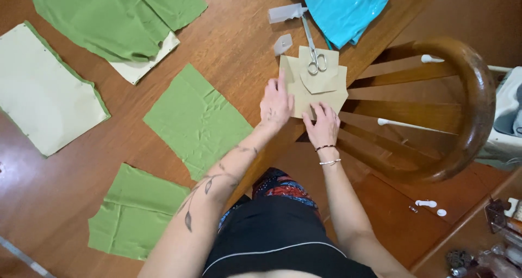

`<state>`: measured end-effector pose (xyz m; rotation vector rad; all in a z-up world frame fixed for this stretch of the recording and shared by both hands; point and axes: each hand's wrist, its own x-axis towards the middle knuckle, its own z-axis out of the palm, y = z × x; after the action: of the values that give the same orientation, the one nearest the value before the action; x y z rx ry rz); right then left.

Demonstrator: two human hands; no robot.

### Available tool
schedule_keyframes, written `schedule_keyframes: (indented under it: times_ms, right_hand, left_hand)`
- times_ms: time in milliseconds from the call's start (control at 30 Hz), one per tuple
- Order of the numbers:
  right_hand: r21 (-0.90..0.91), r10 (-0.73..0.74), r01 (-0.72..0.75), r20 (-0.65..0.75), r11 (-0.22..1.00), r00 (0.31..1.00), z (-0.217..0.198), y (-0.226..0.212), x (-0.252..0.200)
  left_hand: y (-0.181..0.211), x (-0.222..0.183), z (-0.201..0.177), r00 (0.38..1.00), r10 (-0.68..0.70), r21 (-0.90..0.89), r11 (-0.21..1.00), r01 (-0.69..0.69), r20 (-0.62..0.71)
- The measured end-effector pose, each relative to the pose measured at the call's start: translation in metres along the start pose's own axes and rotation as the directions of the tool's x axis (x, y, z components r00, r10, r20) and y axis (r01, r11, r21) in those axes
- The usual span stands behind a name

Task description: Arranging green fabric pieces on a table and pinning a paper pattern to one of them.

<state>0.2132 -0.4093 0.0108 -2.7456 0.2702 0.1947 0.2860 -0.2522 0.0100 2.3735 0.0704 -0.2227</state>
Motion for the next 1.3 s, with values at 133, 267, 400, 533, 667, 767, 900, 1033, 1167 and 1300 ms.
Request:
schedule_keyframes:
  times_ms: [133,267,400,533,667,767,900,1033,1167,1300]
  right_hand:
    - [-0.065,0.019,-0.009,0.144,0.998,0.989,0.009,0.025,0.003]
    - [-0.152,0.059,-0.036,0.146,0.988,0.987,0.001,0.011,-0.019]
    - [-0.212,0.133,-0.094,0.178,0.973,0.975,0.010,0.004,-0.041]
    - [-0.325,0.133,-0.096,0.096,0.941,0.986,0.005,-0.008,-0.046]
    - [-0.355,0.112,-0.080,0.070,0.932,0.991,0.011,-0.001,-0.041]
    - [-0.395,0.029,0.000,0.066,0.919,0.997,0.012,0.003,-0.044]
    - [-0.349,-0.097,0.143,0.144,0.926,0.985,0.019,-0.015,-0.057]
    - [-0.167,-0.432,0.453,0.148,0.875,0.889,0.041,-0.063,-0.069]
    - [-0.005,-0.620,0.633,0.189,0.775,0.761,0.081,-0.141,-0.105]
    - [0.241,-0.768,0.736,0.314,0.633,0.558,0.120,-0.222,-0.155]
  left_hand:
    - [0.001,-0.007,0.030,0.693,0.680,0.272,0.732,-0.624,-0.239]
    - [0.009,-0.010,0.060,0.739,0.672,0.085,0.735,-0.673,0.045]
    - [-0.013,0.002,0.082,0.752,0.565,0.311,0.687,-0.657,0.341]
    - [-0.015,-0.015,0.056,0.728,0.568,0.381,0.621,-0.685,0.384]
    - [-0.017,-0.032,0.036,0.750,0.526,0.363,0.661,-0.657,0.401]
    - [-0.025,-0.051,0.013,0.796,0.451,0.382,0.708,-0.594,0.404]
    - [-0.076,-0.103,-0.031,0.859,0.464,0.239,0.828,-0.507,0.214]
    - [-0.190,-0.182,-0.075,0.955,0.269,0.141,0.958,-0.251,-0.124]
    - [-0.295,-0.295,-0.174,0.932,0.019,0.244,0.967,0.075,-0.363]
    - [-0.338,-0.427,-0.235,0.758,-0.227,0.194,0.886,0.422,-0.612]
